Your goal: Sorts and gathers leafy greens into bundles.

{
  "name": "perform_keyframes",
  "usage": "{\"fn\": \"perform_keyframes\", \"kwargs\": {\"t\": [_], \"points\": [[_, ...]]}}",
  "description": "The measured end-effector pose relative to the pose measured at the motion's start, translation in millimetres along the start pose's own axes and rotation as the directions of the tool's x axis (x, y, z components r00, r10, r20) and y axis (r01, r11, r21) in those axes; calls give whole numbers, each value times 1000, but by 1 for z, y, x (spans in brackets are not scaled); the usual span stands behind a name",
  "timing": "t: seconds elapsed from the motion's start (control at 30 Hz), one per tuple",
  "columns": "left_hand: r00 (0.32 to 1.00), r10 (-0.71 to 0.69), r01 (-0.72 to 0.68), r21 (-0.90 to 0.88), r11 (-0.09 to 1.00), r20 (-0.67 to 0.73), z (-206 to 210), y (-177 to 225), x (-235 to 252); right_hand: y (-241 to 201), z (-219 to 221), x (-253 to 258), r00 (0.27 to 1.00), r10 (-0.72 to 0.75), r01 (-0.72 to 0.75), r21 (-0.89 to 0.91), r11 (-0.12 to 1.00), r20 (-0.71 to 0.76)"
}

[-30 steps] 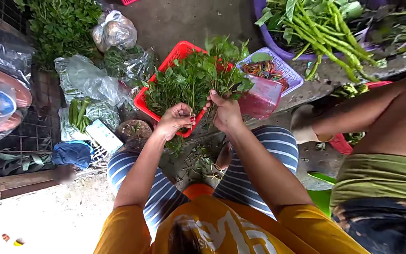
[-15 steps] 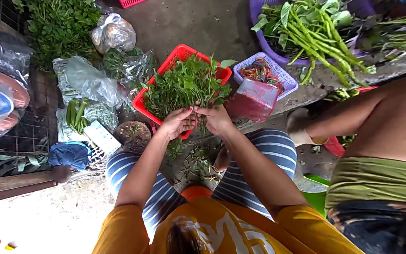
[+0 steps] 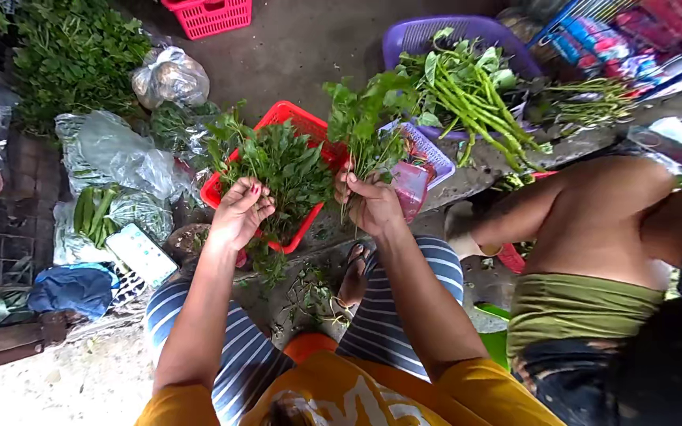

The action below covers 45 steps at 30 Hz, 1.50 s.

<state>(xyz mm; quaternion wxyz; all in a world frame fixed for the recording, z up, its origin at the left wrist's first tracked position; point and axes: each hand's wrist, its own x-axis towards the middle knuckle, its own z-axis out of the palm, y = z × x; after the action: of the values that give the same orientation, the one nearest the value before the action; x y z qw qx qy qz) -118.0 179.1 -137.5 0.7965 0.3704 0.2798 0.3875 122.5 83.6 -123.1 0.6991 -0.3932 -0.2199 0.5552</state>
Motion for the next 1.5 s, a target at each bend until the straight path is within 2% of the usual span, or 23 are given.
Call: {"fn": "perform_keyframes", "kwargs": {"t": [0.07,0.17,0.3,0.67,0.83,1.0,1.1,1.17,1.27,1.4,1.5], "points": [[993,55,-56,11,998,101,-1,5,-5,-2,-4,-1,989,8,-13,28,1000,146],[996,73,-80,182,980,42,9,6,-10,-1,-1,-3,973,73,-79,19,997,218],[988,150,-131,365,922,-25,16,-2,-7,5,6,-2,975,101,-101,-13,995,199],[951,303,-276,582,765,53,20,-9,-10,19,22,3,991,2,-22,146,989,133],[960,272,-258,593,763,67,25,-12,-13,35,34,-2,996,77,-82,101,992,51],[984,166,-168,650,741,65,28,-23,-12,43,42,-2,992,125,-125,18,992,-7],[994,109,-102,613,783,25,25,-25,-7,43,46,-1,992,119,-120,-14,993,-45],[1000,20,-14,563,826,-4,28,-21,-7,43,47,-1,991,115,-116,-15,993,-64],[998,-59,42,521,853,17,29,-21,-5,42,45,0,988,125,-128,-29,991,-92],[997,-58,13,645,764,47,26,-20,-7,44,46,-2,988,136,-144,-114,983,-72],[987,11,-130,775,619,157,16,-24,-7,38,51,-6,983,176,-183,-233,955,-50]]}}
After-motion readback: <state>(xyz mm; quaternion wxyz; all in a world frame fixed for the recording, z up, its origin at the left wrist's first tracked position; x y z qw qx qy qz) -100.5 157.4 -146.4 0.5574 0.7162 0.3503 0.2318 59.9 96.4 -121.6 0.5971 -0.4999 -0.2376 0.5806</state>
